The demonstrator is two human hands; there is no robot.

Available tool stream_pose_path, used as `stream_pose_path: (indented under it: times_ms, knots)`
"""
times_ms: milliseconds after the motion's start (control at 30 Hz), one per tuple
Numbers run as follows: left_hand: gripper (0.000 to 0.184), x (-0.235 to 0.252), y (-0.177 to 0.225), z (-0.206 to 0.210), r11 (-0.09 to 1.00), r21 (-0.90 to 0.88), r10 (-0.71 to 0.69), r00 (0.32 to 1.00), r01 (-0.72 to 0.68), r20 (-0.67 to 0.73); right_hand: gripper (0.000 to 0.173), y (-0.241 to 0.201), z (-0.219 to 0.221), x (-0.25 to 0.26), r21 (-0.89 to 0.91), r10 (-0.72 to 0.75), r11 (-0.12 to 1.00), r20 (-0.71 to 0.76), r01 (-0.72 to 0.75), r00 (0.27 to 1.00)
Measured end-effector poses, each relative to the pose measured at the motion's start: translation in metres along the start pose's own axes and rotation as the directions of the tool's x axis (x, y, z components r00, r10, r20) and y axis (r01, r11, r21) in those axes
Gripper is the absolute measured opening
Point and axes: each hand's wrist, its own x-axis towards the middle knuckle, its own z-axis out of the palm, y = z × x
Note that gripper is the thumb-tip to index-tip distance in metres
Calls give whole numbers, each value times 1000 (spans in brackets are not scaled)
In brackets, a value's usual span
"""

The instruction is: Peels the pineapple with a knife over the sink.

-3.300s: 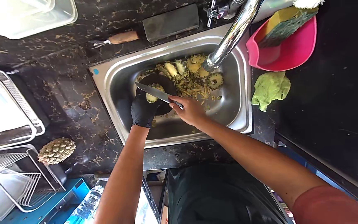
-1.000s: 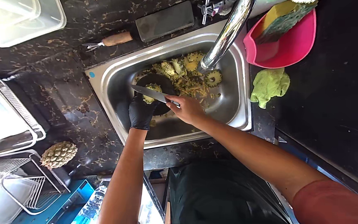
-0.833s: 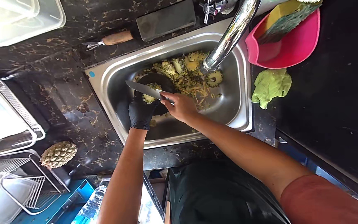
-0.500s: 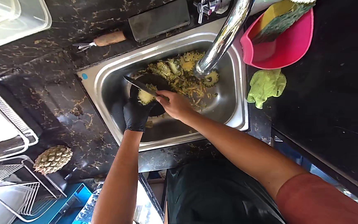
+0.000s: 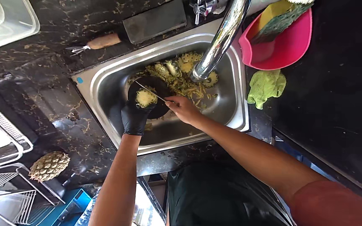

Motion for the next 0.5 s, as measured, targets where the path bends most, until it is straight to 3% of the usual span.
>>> stream_pose_path:
  times_ms: [133,233,367,500]
  knots:
    - [80,1,-2,1,999,31,14,1000,-14,7,39,8,5,31,24,42,999,38,-43,998]
    - [79,-1,-1,-3,999,44,26,1000,-26,6,38,24,7,48,189,68,978,88,-84,994]
    - [78,-3,1,-7,998,21,60,998,-60,15,37,46,-21,23,182,124,972,148,-151,981]
    - [80,7,-15,-11,996,63,67,996,-70,60,39,41,-53,3,202,139,969,38,-144,990]
